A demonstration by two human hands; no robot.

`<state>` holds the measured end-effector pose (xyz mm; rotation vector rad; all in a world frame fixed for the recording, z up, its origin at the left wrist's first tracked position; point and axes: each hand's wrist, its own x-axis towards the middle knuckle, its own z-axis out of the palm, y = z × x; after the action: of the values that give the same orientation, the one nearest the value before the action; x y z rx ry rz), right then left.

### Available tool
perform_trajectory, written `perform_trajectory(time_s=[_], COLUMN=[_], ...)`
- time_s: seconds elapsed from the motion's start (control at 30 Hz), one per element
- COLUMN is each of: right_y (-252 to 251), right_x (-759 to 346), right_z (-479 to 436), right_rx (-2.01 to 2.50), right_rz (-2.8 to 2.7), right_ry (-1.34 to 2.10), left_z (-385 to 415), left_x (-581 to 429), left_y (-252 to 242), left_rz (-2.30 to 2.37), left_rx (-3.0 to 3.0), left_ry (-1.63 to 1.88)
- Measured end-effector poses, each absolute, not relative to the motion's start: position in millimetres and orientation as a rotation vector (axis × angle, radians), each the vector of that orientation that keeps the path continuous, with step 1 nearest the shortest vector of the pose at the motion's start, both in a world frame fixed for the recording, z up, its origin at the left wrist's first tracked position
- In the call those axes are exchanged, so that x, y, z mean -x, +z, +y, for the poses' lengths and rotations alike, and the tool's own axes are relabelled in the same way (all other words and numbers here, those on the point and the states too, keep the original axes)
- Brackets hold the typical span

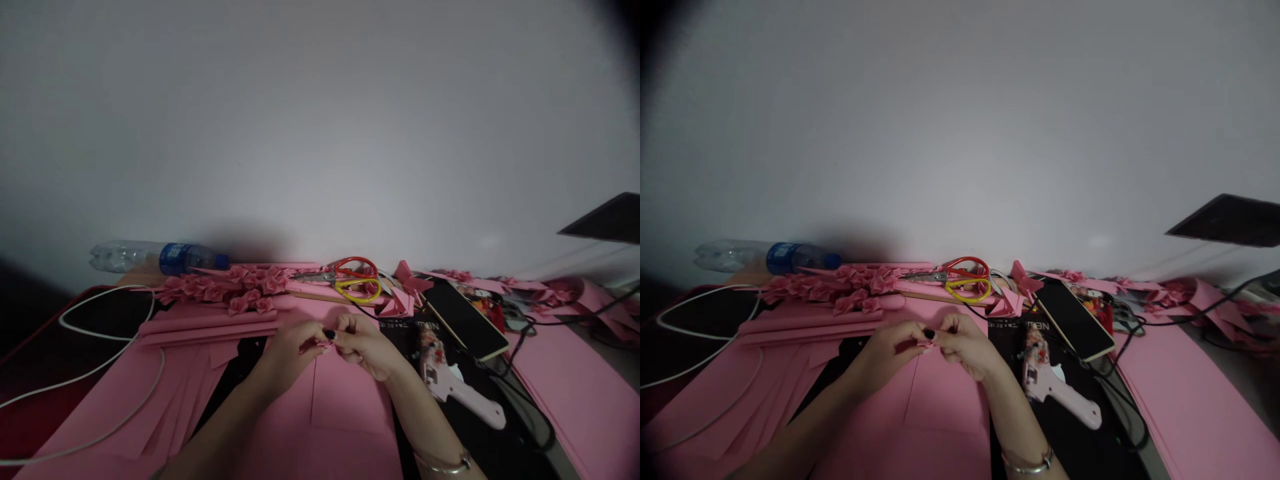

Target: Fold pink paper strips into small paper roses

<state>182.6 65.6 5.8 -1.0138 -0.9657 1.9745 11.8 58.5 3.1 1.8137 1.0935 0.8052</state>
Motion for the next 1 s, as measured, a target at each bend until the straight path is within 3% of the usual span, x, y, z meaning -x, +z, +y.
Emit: perform_trajectory(time_s=[0.33,0.67,1.0], right_y=[8.1,1.0,1.9], right_x=[-183.3,-177.4,-179.9], right_z=[65.2,68.3,66.0], right_rx=[1.013,0.97,1.053], right_rz=[-0.958,-1.011,-1.028], right_ry=[2.002,1.759,1.853], left_z=[56.1,64.3,62.0], left_x=[-13.2,-17.3,-12.2], left_y=[5.0,-7.4,-5.5], left_rz=[1.046,1.049,1.027], left_rx=[-1.877,-1.295,-1.515], left_ry=[0.81,0.985,0.903])
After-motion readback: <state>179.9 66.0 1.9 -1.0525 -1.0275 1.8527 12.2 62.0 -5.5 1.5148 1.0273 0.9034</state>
